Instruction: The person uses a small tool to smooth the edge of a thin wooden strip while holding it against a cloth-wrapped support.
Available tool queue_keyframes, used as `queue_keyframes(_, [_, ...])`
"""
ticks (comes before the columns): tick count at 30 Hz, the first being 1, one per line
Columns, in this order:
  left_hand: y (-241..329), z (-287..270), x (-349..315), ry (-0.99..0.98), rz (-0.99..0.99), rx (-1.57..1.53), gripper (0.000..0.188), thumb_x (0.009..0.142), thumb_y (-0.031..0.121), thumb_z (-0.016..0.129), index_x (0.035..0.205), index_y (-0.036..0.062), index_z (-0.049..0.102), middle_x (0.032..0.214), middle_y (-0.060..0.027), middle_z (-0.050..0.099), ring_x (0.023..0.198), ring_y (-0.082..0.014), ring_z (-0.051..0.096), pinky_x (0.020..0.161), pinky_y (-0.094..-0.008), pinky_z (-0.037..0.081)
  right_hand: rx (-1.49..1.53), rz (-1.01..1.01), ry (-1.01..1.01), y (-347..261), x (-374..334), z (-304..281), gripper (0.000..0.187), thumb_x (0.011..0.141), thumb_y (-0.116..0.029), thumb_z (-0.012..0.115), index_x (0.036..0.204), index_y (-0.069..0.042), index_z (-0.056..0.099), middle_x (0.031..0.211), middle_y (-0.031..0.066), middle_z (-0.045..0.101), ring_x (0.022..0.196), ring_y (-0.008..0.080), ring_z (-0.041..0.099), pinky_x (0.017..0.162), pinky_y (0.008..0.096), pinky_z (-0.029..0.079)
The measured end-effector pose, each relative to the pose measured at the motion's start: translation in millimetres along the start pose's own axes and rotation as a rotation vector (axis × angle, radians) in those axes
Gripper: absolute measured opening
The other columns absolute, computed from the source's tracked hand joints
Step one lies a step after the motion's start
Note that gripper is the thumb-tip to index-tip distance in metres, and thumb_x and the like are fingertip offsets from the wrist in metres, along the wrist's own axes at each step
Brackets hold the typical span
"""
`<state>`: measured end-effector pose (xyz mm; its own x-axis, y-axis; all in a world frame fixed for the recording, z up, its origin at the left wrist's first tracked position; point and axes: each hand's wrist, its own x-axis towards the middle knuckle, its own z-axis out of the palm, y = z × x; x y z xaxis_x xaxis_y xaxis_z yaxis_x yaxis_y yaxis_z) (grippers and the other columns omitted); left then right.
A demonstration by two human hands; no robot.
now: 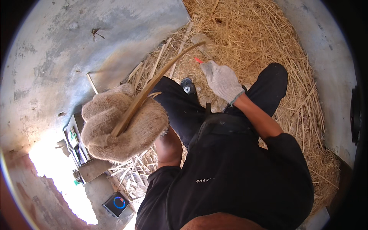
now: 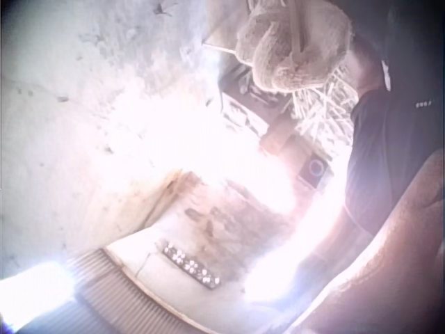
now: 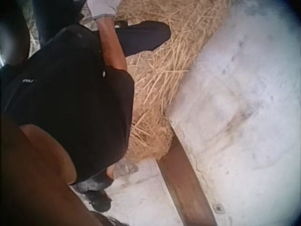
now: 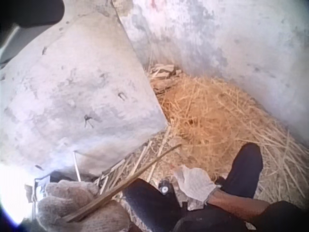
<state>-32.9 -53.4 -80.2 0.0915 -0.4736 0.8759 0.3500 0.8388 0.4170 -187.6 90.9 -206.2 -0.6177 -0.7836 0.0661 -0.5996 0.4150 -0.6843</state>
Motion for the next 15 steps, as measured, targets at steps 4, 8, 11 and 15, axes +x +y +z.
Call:
queue_keyframes(4, [-6,1,-2,-0.001,0.003,0.031,0.037,0.1,0.038,0.053,0.08,0.0076,0.06,0.068,-0.0055,0.061,0.055,-0.0147,0.06,0.052,-0.0294,0.058,0.371,-0.218,0.002,-66,-16,-48,0.035,0.105,-0.035,0.048,0.101,-0.003,0.062,0.063,0.0207,0.062,0.061,0.0432,0.064,0.052,0.0507,0.051])
queue_keyframes(8, [-7,3,-2,-0.003,0.009,0.031,0.036,0.1,0.037,0.053,0.08,0.0076,0.06,0.068,-0.0052,0.06,0.055,-0.0143,0.06,0.052,-0.0291,0.058,0.529,-0.439,-0.176,-108,-39,-85,0.029,0.104,-0.031,0.053,0.103,-0.003,0.061,0.063,0.0152,0.059,0.055,0.0315,0.065,0.047,0.0402,0.049])
queue_keyframes(11, [-5,1,0,-0.008,0.003,0.025,0.036,0.099,0.037,0.054,0.08,0.0075,0.06,0.068,-0.005,0.06,0.055,-0.0141,0.06,0.052,-0.0289,0.058,0.434,-0.376,-0.198,-112,-45,-86,0.022,0.102,-0.025,0.054,0.103,-0.004,0.061,0.07,0.0161,0.06,0.056,0.0314,0.065,0.047,0.0416,0.05])
queue_keyframes(15, [0,-6,3,-0.002,0.008,0.042,0.035,0.099,0.036,0.055,0.079,0.0074,0.06,0.068,-0.0047,0.06,0.055,-0.0137,0.06,0.052,-0.0286,0.057,0.118,-0.336,-0.07,-105,-32,-78,0.021,0.1,-0.025,0.057,0.103,-0.006,0.064,0.073,0.021,0.065,0.065,0.0414,0.065,0.056,0.0481,0.051])
